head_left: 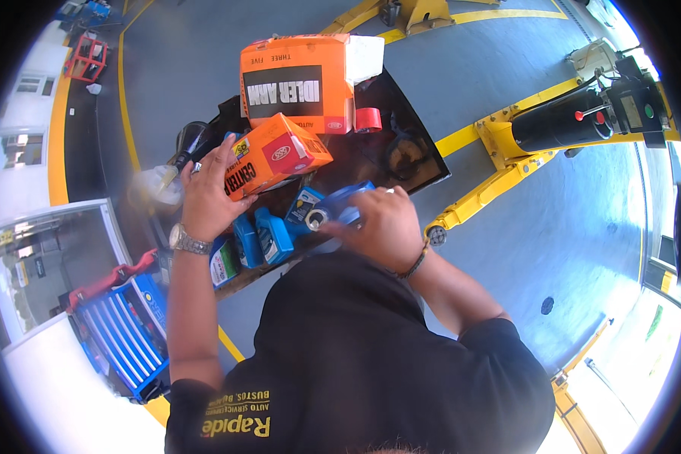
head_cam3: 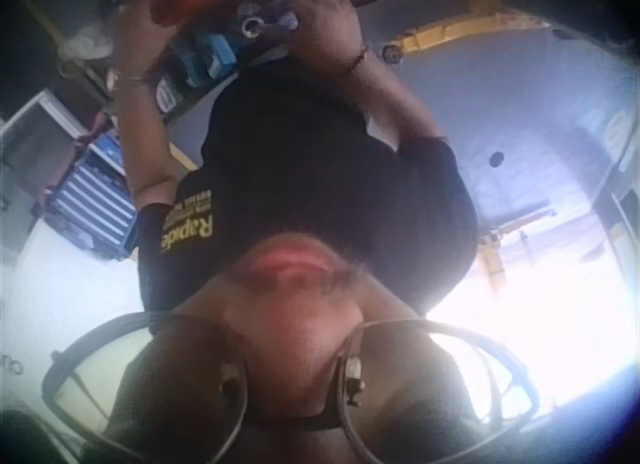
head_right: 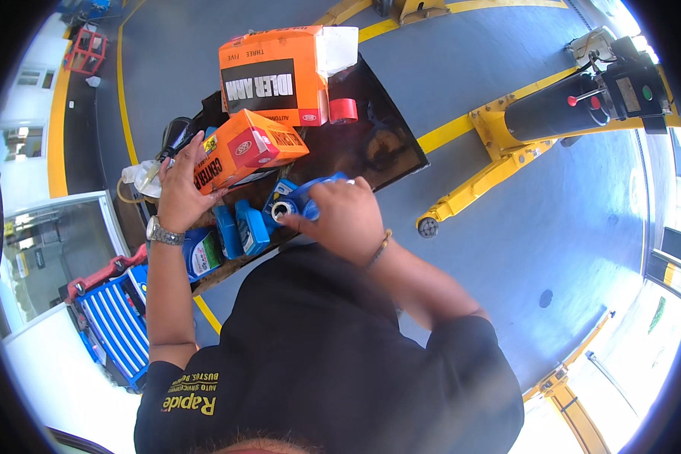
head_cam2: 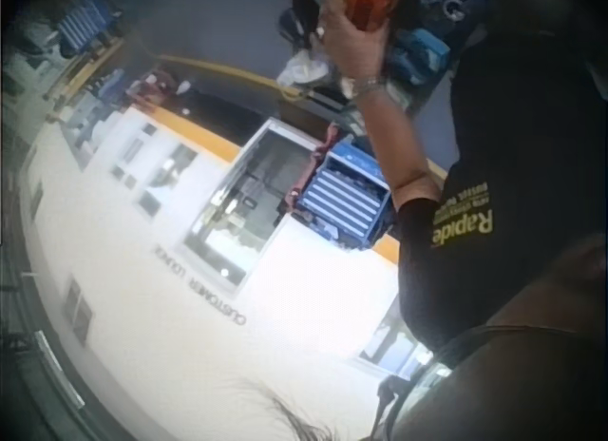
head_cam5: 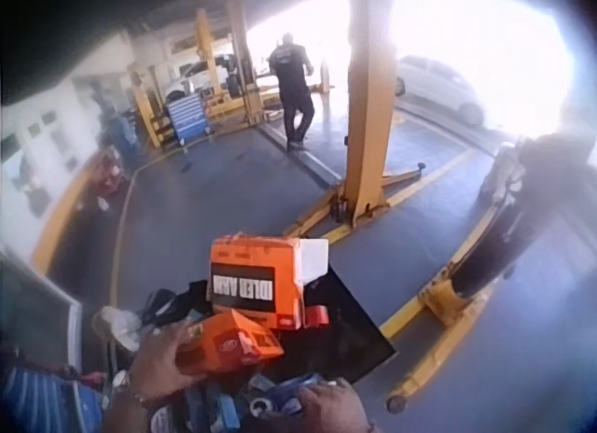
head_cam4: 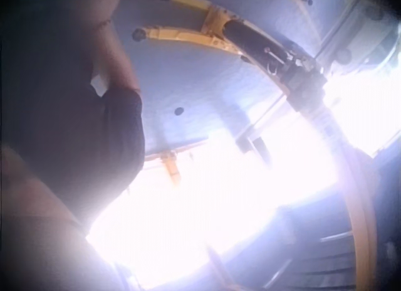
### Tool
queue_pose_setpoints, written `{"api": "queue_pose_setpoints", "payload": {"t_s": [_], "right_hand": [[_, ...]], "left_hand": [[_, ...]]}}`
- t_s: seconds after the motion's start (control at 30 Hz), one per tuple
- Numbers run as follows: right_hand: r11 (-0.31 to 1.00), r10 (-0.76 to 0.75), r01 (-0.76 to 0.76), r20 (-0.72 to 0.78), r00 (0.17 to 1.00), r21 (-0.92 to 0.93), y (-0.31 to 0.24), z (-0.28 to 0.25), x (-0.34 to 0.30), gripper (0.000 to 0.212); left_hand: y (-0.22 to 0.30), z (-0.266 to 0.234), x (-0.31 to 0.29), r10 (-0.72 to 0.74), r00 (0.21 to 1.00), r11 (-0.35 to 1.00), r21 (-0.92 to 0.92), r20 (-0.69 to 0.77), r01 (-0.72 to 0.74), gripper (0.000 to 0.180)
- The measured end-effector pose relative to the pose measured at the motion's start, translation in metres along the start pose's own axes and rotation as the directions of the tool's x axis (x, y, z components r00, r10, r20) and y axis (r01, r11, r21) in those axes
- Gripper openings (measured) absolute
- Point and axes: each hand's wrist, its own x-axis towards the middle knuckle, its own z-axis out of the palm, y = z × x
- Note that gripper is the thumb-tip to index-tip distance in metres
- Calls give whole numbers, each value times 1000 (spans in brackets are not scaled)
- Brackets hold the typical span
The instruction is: The person opens multiple drawers in a blue tool chest, selects wrenches and other tools, and places them on a nearby cart. They then handle several boxed auto parts and fluid containers, wiping some with a cloth and spray, and arranging them on the cart.
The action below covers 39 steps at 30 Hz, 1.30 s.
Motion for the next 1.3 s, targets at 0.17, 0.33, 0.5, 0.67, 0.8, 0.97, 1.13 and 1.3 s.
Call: {"api": "queue_pose_setpoints", "payload": {"t_s": [0.17,0.33,0.5,0.67,0.8,0.97,1.13,1.3], "right_hand": [[996,68,-53,-233,970,71,87,1,119,40],[976,-47,12,-158,986,-219,162,34,275,95],[978,69,56,566,822,-201,159,52,353,110],[914,31,265,704,710,-307,122,44,362,99],[913,-50,283,608,793,-295,90,27,333,85],[893,-139,315,469,872,-320,52,16,263,74],[869,-346,430,321,882,-246,39,8,188,68],[901,-316,381,288,904,-206,41,6,166,73]], "left_hand": [[0,8,-9,-7,1000,999,-33,-10,7,106],[7,23,-28,33,991,999,-36,-133,-38,105],[11,28,-31,34,984,999,-28,-175,-39,104],[15,29,-29,33,982,999,-31,-187,-39,108],[14,29,-26,39,980,998,-32,-194,-46,112],[10,27,-20,19,985,996,-79,-172,-33,113],[8,24,-24,51,987,997,-55,-149,-60,118],[10,27,-36,91,984,995,-26,-153,-96,114]]}}
